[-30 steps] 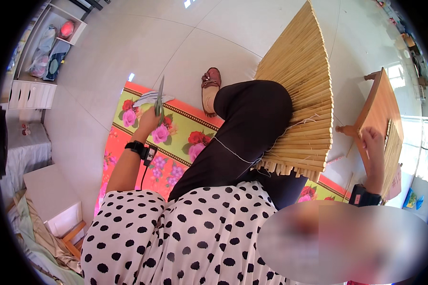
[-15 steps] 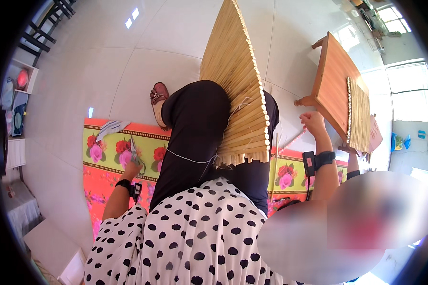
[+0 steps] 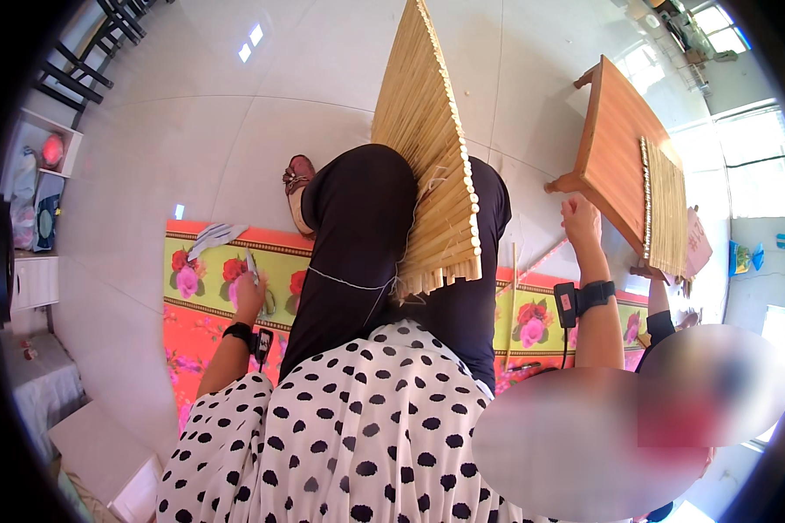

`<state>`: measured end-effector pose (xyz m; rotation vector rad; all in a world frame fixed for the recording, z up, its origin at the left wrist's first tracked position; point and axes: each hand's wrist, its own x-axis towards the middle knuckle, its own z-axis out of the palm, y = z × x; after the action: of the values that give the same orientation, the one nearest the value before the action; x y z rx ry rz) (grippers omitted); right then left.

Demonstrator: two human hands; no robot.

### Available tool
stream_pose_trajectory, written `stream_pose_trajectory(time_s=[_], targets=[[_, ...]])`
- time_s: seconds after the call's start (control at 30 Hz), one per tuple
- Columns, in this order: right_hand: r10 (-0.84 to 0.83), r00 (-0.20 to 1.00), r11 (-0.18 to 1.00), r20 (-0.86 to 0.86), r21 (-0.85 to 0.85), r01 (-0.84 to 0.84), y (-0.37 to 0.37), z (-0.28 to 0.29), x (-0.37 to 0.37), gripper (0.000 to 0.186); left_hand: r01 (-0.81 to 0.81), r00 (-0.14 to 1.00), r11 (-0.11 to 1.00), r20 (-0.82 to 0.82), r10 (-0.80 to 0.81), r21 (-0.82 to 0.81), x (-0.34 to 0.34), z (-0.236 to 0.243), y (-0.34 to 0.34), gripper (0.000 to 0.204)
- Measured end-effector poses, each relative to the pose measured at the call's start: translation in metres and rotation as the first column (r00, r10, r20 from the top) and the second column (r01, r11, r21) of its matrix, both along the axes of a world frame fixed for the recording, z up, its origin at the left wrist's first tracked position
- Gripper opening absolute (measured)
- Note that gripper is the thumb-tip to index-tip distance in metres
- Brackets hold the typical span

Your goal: The person threads a needle with white string and then weaves the string through the slats of a bamboo mat to secure them. They pull the string tight and use scissors to cut the excess string.

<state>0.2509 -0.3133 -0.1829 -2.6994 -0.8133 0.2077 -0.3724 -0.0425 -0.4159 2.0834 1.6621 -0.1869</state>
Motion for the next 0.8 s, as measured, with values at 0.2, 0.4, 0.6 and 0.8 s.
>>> stream_pose_trajectory(time_s=[0.2,0.4,0.6,0.8], targets=[[0.133,0.971,0.99,0.2,0.028,-0.141,0.033,0.032,-0.042,0.018,-0.223,0.829,0.903,0.559,-0.022,0.367,0.074,0.088,0.066,0.044],[0.302,0.892,0.913,0.335,0.167,-0.371,0.059,0.064,-0.085,0.028,0.107,0.423,0.969,0.871,-0.248,0.223,0.212,0.294,0.024,0.03],[0.363,0.867,0.817,0.341,0.33,-0.472,0.087,0.104,-0.131,0.028,0.397,0.268,0.81,0.79,-0.552,0.431,0.283,0.331,-0.017,0.016],[0.399,0.845,0.755,0.356,0.396,-0.523,0.078,0.118,-0.144,0.022,0.506,0.318,0.829,0.843,-0.435,0.237,0.298,0.333,-0.019,0.009]])
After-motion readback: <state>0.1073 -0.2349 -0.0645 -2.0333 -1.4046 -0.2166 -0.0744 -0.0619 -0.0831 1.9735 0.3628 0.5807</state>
